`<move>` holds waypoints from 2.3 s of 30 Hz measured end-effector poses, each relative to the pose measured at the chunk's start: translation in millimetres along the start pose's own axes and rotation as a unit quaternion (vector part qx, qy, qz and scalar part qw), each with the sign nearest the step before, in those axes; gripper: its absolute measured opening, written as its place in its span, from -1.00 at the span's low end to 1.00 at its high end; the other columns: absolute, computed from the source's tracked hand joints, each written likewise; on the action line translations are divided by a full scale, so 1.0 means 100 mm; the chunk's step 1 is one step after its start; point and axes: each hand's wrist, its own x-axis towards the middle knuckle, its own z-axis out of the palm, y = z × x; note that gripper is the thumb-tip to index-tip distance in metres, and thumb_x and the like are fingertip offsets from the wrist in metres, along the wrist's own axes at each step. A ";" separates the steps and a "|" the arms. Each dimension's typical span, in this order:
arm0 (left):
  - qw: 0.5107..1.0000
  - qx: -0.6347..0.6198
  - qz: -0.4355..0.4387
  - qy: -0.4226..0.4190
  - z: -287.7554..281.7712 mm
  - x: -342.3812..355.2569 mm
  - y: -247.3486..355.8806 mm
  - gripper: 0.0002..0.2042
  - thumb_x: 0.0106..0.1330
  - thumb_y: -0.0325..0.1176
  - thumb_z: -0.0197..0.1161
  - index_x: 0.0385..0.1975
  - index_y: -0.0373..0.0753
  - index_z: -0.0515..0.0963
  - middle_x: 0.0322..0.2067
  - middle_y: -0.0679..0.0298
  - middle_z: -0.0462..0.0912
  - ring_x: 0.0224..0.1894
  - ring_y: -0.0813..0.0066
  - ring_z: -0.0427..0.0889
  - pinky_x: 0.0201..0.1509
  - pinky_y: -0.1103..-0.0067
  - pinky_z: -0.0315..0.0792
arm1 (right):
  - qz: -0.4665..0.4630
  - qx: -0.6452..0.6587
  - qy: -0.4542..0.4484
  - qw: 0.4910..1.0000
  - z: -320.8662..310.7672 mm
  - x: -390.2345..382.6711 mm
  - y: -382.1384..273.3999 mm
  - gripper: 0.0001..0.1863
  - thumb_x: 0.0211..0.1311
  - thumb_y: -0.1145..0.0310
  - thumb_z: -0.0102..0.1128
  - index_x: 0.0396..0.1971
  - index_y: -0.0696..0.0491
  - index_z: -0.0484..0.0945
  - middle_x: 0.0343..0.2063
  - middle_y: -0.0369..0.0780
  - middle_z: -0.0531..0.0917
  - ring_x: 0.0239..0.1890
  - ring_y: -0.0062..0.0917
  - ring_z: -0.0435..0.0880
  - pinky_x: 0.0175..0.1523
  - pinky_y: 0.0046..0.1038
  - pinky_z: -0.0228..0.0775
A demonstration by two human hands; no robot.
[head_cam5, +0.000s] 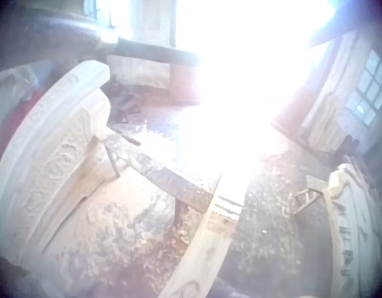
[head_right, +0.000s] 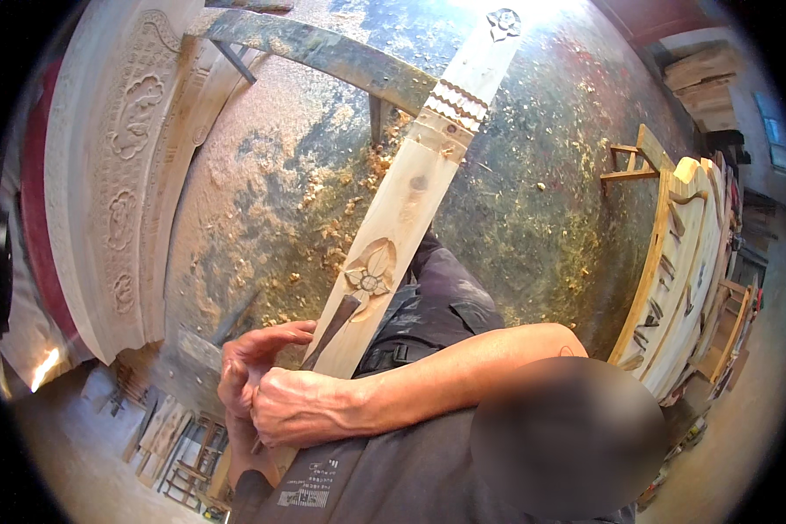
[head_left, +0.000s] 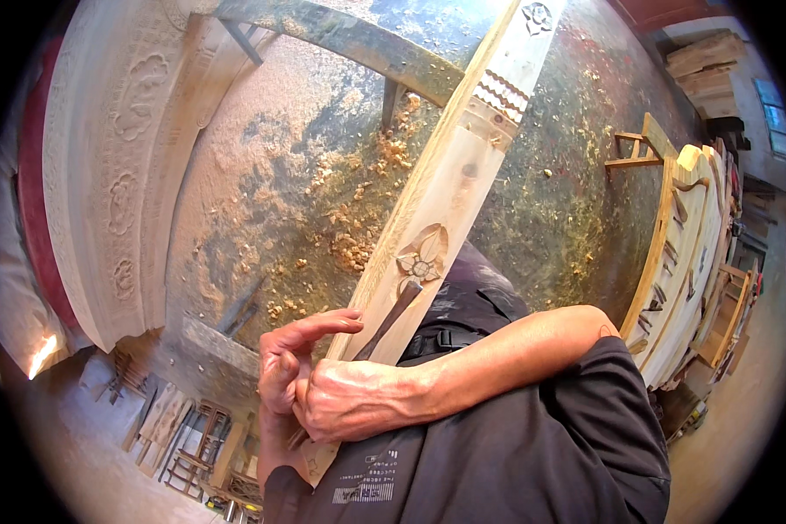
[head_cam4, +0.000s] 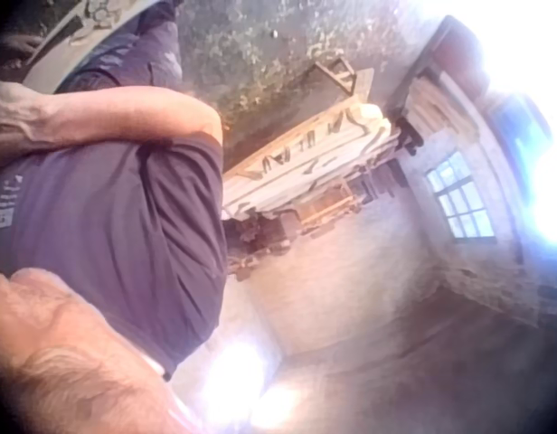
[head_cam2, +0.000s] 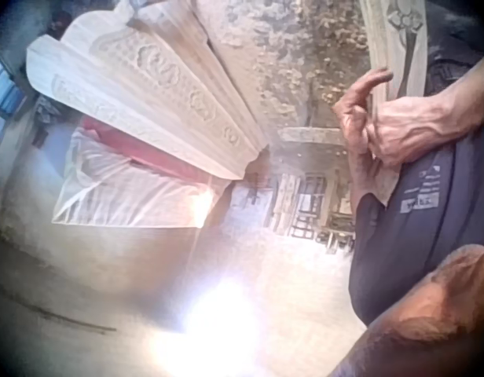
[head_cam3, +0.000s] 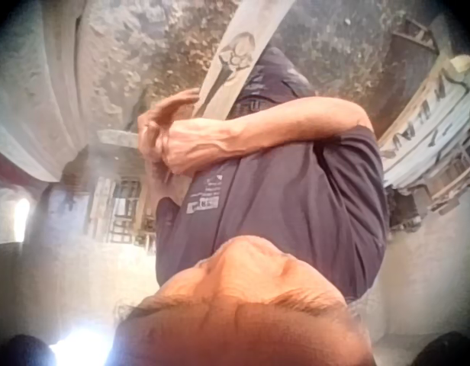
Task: The person carves a floral pattern into a wooden board using a chisel, then moves to a workbench to select a different carving tool and continues refining the design on the board.
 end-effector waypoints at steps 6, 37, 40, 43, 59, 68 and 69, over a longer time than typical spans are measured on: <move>0.994 0.012 0.013 0.105 0.07 -0.06 -0.02 -0.23 0.35 0.28 0.37 -0.01 -0.54 0.69 -0.06 -0.12 0.79 0.13 0.11 0.74 0.39 0.22 0.46 | 0.070 0.103 -0.059 0.990 -0.55 -0.17 0.14 -0.81 0.02 0.37 0.28 -0.70 0.11 0.64 -0.65 -0.18 0.65 -0.58 -0.40 0.70 -0.54 -0.28 0.45; 0.939 0.134 0.098 0.302 0.79 -0.28 -0.25 -0.84 0.54 -0.39 0.31 -0.17 -0.38 0.69 -0.33 0.19 0.77 -0.34 0.56 0.64 -0.20 0.62 0.51 | 0.343 0.102 0.006 0.934 -1.25 -1.71 0.47 -0.79 0.03 0.44 0.41 -0.57 0.06 0.48 -0.60 -0.20 0.57 -0.54 -0.24 0.68 -0.44 -0.23 0.56; 0.932 0.158 0.122 0.301 0.85 -0.37 -0.34 -0.86 0.54 -0.43 0.31 -0.17 -0.39 0.70 -0.32 0.18 0.77 -0.32 0.55 0.65 -0.21 0.62 0.52 | 0.329 0.092 0.021 0.940 -1.22 -1.70 0.40 -0.76 0.07 0.42 0.43 -0.58 0.06 0.48 -0.61 -0.21 0.56 -0.55 -0.25 0.67 -0.47 -0.26 0.53; 0.925 0.223 0.145 0.271 0.89 -0.41 -0.36 -0.89 0.50 -0.49 0.33 -0.16 -0.42 0.70 -0.29 0.16 0.77 -0.28 0.54 0.69 -0.16 0.62 0.56 | 0.311 0.101 0.089 0.941 -1.22 -1.66 0.29 -0.71 0.11 0.38 0.49 -0.59 0.06 0.48 -0.61 -0.23 0.56 -0.59 -0.28 0.64 -0.51 -0.29 0.47; 0.845 0.411 0.341 0.000 1.08 0.00 -0.61 -0.51 0.10 -0.53 0.58 0.11 -0.20 0.72 -0.45 0.30 0.76 -0.48 0.40 0.72 -0.43 0.46 0.51 | 0.047 0.074 0.232 0.969 -1.39 -1.42 -0.04 -0.33 0.59 -0.20 -0.01 -0.41 0.15 0.64 -0.34 -0.06 0.76 -0.39 -0.34 0.82 -0.33 -0.42 0.64; 0.709 0.545 0.435 0.108 1.29 0.16 -0.61 -0.59 0.27 -0.45 0.50 0.13 -0.32 0.68 -0.56 0.39 0.45 -0.58 0.52 0.49 -0.53 0.52 0.35 | 0.202 0.154 0.272 0.928 -1.23 -1.96 0.11 -0.55 0.28 0.15 0.28 -0.21 0.33 0.75 -0.50 -0.05 0.78 -0.54 -0.32 0.78 -0.43 -0.35 0.60; 0.697 0.557 0.438 0.108 1.32 0.21 -0.63 -0.59 0.28 -0.45 0.50 0.14 -0.32 0.68 -0.56 0.39 0.44 -0.58 0.52 0.48 -0.53 0.51 0.35 | 0.221 0.174 0.261 0.923 -1.22 -2.02 0.14 -0.57 0.26 0.18 0.28 -0.20 0.33 0.76 -0.50 -0.06 0.79 -0.51 -0.32 0.80 -0.40 -0.36 0.62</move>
